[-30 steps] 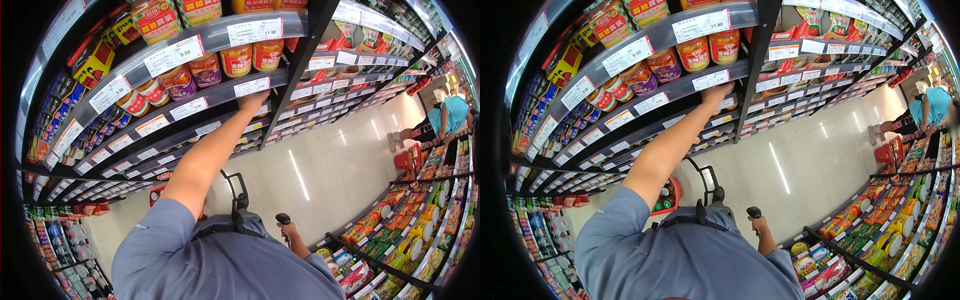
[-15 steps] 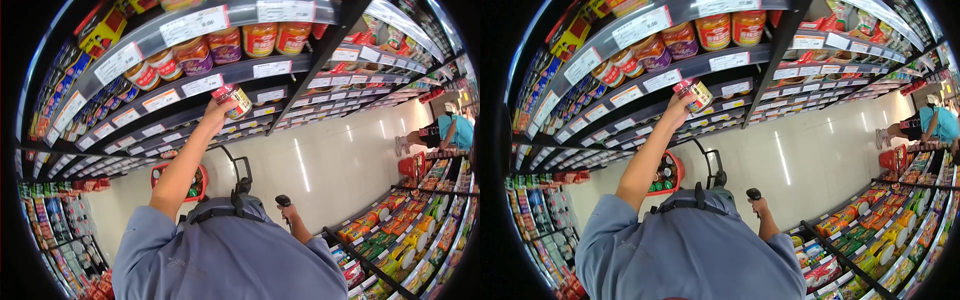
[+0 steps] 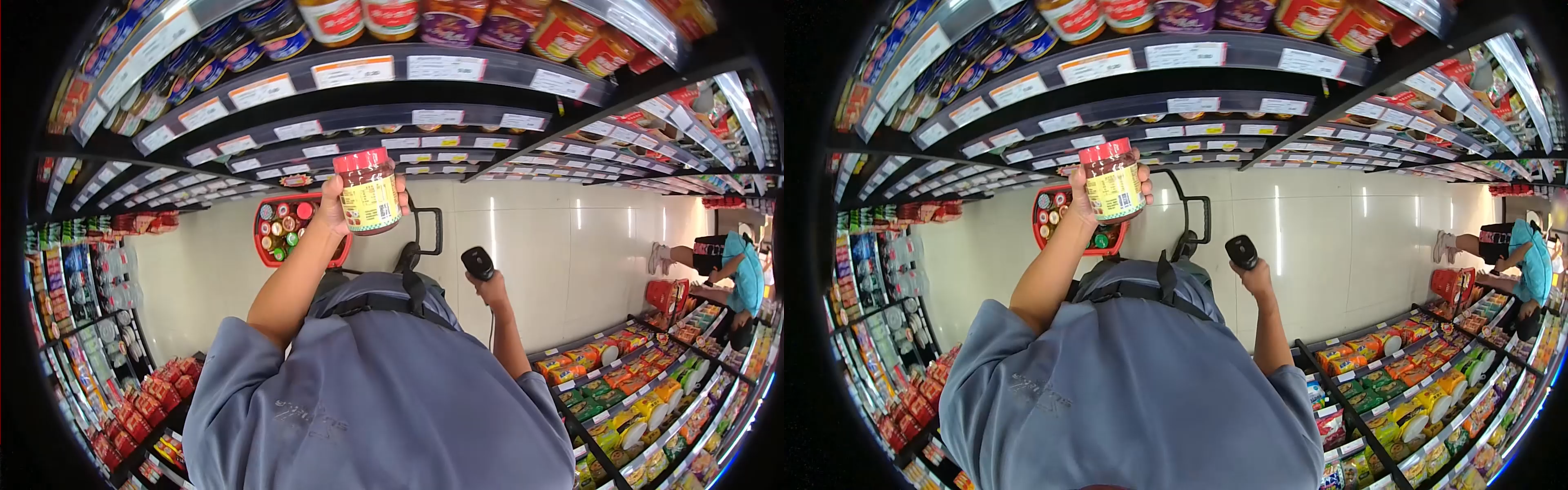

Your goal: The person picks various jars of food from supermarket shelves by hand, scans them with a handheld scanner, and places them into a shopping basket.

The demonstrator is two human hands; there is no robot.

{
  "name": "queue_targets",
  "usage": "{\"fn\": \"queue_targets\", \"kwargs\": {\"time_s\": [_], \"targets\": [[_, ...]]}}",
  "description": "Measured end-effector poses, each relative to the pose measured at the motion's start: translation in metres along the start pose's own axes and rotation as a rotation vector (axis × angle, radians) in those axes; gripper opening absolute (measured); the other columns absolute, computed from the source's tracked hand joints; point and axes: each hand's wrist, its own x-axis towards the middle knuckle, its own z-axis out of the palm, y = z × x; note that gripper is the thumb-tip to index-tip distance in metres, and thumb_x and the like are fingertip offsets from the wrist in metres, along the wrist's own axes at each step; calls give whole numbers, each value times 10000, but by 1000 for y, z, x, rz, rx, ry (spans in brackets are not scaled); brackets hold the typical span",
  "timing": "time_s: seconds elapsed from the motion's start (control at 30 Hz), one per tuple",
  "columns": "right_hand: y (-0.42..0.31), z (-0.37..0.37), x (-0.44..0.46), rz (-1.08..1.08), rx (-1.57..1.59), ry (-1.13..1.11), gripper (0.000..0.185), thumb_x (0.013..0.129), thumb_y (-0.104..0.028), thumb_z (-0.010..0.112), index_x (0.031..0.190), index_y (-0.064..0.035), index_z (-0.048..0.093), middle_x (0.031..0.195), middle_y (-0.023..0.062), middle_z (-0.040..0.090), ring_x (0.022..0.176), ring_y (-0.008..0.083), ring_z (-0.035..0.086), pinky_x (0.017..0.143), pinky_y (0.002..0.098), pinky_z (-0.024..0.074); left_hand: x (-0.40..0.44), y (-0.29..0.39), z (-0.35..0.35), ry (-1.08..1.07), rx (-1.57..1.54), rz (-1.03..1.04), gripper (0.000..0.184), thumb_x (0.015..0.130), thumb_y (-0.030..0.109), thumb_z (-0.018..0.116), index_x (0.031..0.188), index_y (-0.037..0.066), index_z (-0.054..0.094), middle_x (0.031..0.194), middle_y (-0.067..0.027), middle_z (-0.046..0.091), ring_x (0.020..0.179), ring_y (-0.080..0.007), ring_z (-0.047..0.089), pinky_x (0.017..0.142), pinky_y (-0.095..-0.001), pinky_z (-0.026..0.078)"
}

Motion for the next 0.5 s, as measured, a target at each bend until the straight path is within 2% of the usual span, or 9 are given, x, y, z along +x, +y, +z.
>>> {"fn": "queue_targets", "kwargs": {"time_s": [0.03, 0.07, 0.13, 0.17, 0.27, 0.3, 0.37, 0.43, 0.5], "targets": [[-17, 3, -5, -111, -30, 20, 328, 717, -268, 788, 683, 5, 608, 582, 53, 592, 501, 123, 549, 491, 290, 453, -7, 6, 2, 7, -7, 7, 907, 626, 582, 774, 1294, 65, 443, 1097, -143, 551, 1021, -281, 573, 918, -465, 488], [-38, 6, -13, -108, -37, 15, 328, 717, -268, 788, 683, 5, 608, 582, 53, 592, 501, 123, 549, 491, 290, 453, -15, 12, 2, -25, -56, 34, 885, 644, 586, 747, 1278, 40, 462, 1104, -152, 547, 1036, -292, 574, 915, -472, 491], [-88, 15, -35, -496, 74, 48, 269, 702, -187, 794, 768, 19, 634, 666, 73, 647, 587, 142, 584, 575, 299, 477, -34, 19, -4, -67, -166, 98, 899, 664, 598, 697, 1271, -21, 460, 1107, -175, 531, 1040, -301, 571, 887, -476, 507], [-112, 16, -47, -492, 72, 52, 269, 702, -187, 794, 768, 19, 634, 666, 73, 647, 587, 142, 584, 575, 299, 477, -44, 25, -8, -69, -171, 95, 899, 664, 598, 697, 1271, -21, 460, 1107, -175, 531, 1040, -301, 571, 887, -476, 507], [-181, 21, -87, -690, -104, -127, 215, 689, -66, 777, 842, 15, 649, 743, 87, 678, 652, 153, 604, 644, 299, 487, -70, 46, -19, -155, -213, 22, 924, 657, 603, 687, 1299, -15, 445, 1105, -190, 530, 1015, -296, 581, 873, -462, 510], [-195, 29, -94, -681, -108, -123, 215, 689, -66, 777, 842, 15, 649, 743, 87, 678, 652, 153, 604, 644, 299, 487, -78, 51, -23, -158, -223, 18, 924, 657, 603, 687, 1299, -15, 445, 1105, -190, 530, 1015, -296, 581, 873, -462, 510], [-219, 54, -105, -748, 124, -346, 217, 675, -49, 787, 835, 5, 652, 756, 78, 682, 648, 147, 600, 647, 296, 487, -99, 62, -34, -107, -99, 64, 916, 660, 598, 681, 1308, -4, 443, 1098, -194, 535, 1014, -300, 585, 869, -444, 511], [-248, 94, -126, -751, 156, -400, 272, 665, -42, 797, 888, -4, 647, 792, 46, 684, 654, 145, 600, 650, 289, 488, -131, 78, -46, -103, -77, 71, 892, 663, 585, 701, 1299, 10, 456, 1110, -190, 546, 1022, -288, 592, 866, -416, 515], [-271, 134, -141, -521, 217, -432, 290, 714, -68, 780, 949, -9, 621, 822, 30, 679, 680, 172, 610, 687, 308, 493, -161, 95, -62, -40, 120, 100, 875, 653, 562, 737, 1276, 7, 472, 1118, -174, 568, 1016, -264, 604, 860, -400, 518]]}}
